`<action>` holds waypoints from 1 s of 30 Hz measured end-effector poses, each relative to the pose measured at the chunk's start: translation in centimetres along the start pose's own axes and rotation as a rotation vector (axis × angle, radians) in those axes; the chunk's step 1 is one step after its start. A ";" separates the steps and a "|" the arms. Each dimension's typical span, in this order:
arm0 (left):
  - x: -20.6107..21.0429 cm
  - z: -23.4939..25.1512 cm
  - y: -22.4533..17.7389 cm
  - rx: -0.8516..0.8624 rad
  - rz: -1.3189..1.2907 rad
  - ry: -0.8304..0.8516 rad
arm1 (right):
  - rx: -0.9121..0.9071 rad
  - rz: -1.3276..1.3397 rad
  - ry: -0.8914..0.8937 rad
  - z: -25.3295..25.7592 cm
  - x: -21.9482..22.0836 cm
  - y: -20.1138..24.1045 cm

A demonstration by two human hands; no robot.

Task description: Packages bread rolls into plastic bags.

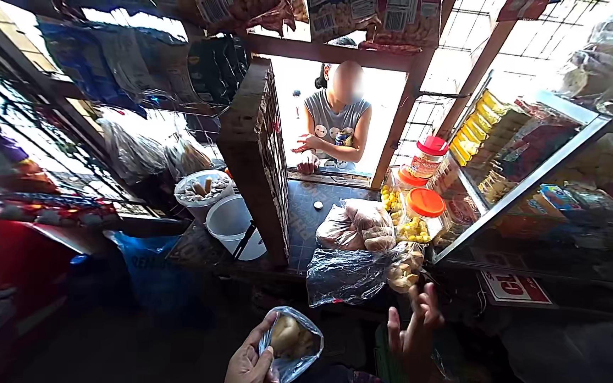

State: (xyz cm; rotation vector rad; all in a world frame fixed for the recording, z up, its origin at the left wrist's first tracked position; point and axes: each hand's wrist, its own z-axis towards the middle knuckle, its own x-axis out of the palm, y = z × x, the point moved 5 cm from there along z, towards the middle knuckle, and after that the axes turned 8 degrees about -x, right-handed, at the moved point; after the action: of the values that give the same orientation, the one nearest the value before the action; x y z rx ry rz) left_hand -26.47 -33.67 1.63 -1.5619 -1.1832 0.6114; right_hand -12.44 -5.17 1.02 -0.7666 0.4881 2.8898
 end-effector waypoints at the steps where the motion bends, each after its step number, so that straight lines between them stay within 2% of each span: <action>1: 0.4 -0.2 -0.3 0.001 0.011 0.028 | -0.102 0.127 0.018 -0.4 -0.3 1.7; 2: 0.8 -0.4 -0.7 0.009 0.027 0.063 | -0.193 0.297 0.079 -1.0 0.0 3.4; 4: 1.6 -0.6 -1.4 0.050 0.064 0.143 | -0.261 0.622 0.353 -2.1 1.8 6.0; 6: 2.1 -0.8 -2.0 0.102 0.109 0.187 | -0.117 0.883 0.602 -2.9 4.2 6.9; 10: 2.0 -0.8 -3.0 0.161 0.232 0.196 | 0.170 1.064 0.817 -1.6 6.4 7.2; 12: 1.4 -0.3 -2.8 0.214 0.263 0.151 | 0.297 1.168 0.814 -0.7 6.0 7.9; 15: -0.2 0.7 -2.2 0.245 0.227 0.011 | 0.438 1.274 0.707 0.4 5.4 8.2; 16: -0.7 1.0 -1.9 0.242 0.197 -0.041 | 0.405 1.188 0.725 0.5 5.8 8.0; 19: -2.0 1.4 -1.4 0.194 0.115 -0.137 | 0.146 0.844 0.820 0.5 6.5 7.7; 22: -2.8 1.3 -1.9 0.188 0.075 -0.176 | 0.086 0.897 0.770 2.5 5.7 8.2; 25: -4.1 1.1 -2.5 0.250 0.003 -0.168 | 0.141 1.083 0.754 4.1 5.3 9.1; 28: -6.0 2.8 -0.7 0.399 -0.142 -0.005 | 0.118 1.196 0.668 5.2 5.1 10.4; 30: -6.1 4.0 1.6 0.439 0.035 0.119 | 0.058 1.235 0.627 5.7 4.8 11.5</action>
State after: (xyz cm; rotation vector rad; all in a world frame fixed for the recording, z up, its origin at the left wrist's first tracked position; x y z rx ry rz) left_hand -31.54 -37.48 -2.29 -1.2277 -0.8623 0.7345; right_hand -21.37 -13.98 6.51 -1.9122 1.5712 3.4914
